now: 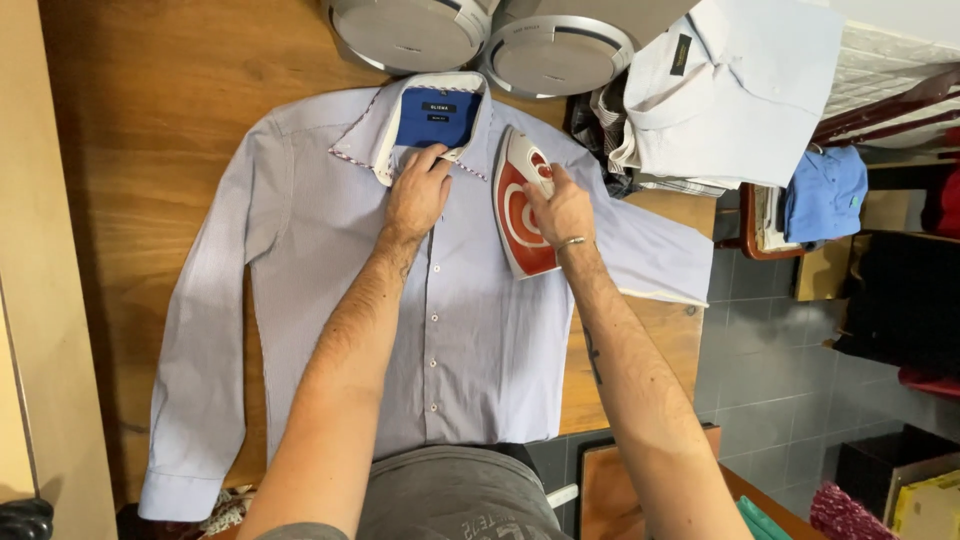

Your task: Ironing a light blue long-sleeved button-down shirt on a wooden surface

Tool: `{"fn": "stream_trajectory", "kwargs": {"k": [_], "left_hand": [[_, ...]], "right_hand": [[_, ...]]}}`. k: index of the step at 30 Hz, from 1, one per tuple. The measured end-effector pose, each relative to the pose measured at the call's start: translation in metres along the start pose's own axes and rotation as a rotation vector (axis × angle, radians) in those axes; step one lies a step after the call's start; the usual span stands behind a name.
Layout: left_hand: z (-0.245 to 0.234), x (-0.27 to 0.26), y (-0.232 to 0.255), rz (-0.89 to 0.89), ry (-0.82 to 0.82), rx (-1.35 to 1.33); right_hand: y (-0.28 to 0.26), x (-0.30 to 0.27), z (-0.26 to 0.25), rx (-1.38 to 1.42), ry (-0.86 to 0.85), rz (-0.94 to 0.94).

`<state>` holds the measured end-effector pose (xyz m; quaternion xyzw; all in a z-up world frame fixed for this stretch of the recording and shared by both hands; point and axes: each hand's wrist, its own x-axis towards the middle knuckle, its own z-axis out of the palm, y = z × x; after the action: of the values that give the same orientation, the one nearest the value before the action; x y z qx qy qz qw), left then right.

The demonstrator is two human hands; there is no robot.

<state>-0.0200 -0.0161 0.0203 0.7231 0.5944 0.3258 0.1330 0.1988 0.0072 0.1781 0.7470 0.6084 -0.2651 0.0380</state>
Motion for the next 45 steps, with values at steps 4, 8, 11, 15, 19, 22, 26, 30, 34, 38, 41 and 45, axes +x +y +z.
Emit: {"fn": "stream_trajectory", "kwargs": {"k": [4,8,11,15,19,22,26,30,34,38,41,45], "left_hand": [[-0.004,0.001,0.002,0.004,0.029,-0.023],[-0.002,-0.001,-0.002,0.056,0.083,-0.023],[-0.003,0.003,-0.003,0.081,0.102,-0.057],[-0.002,-0.001,-0.004,0.066,0.119,-0.077],[-0.002,-0.002,-0.005,0.093,0.109,-0.077],[-0.003,0.001,-0.005,0.080,0.119,-0.077],[-0.003,0.002,-0.006,0.060,0.114,-0.093],[0.006,0.005,-0.011,0.022,0.117,-0.122],[0.004,0.006,-0.012,-0.014,0.073,-0.166],[-0.032,-0.006,0.016,0.071,0.036,-0.186],[-0.051,-0.051,0.038,0.061,0.052,-0.210],[-0.060,-0.135,0.066,-0.148,0.036,-0.217]], "right_hand": [[0.017,-0.014,0.009,-0.007,0.016,0.095],[0.022,-0.034,0.006,-0.029,-0.035,0.132],[0.017,-0.038,-0.001,-0.001,-0.052,0.148],[0.025,-0.015,0.014,0.039,0.005,0.189],[0.036,0.007,0.022,0.066,0.042,0.199],[0.031,-0.004,0.016,0.076,0.041,0.180],[0.026,-0.049,0.014,0.039,-0.061,0.152],[0.027,-0.100,0.015,0.060,-0.184,0.102],[0.002,-0.150,-0.005,0.065,-0.287,0.058],[-0.008,-0.161,-0.013,0.055,-0.355,-0.004],[0.004,-0.140,0.003,0.033,-0.314,-0.003],[0.010,-0.106,0.023,0.047,-0.204,-0.009]]}}
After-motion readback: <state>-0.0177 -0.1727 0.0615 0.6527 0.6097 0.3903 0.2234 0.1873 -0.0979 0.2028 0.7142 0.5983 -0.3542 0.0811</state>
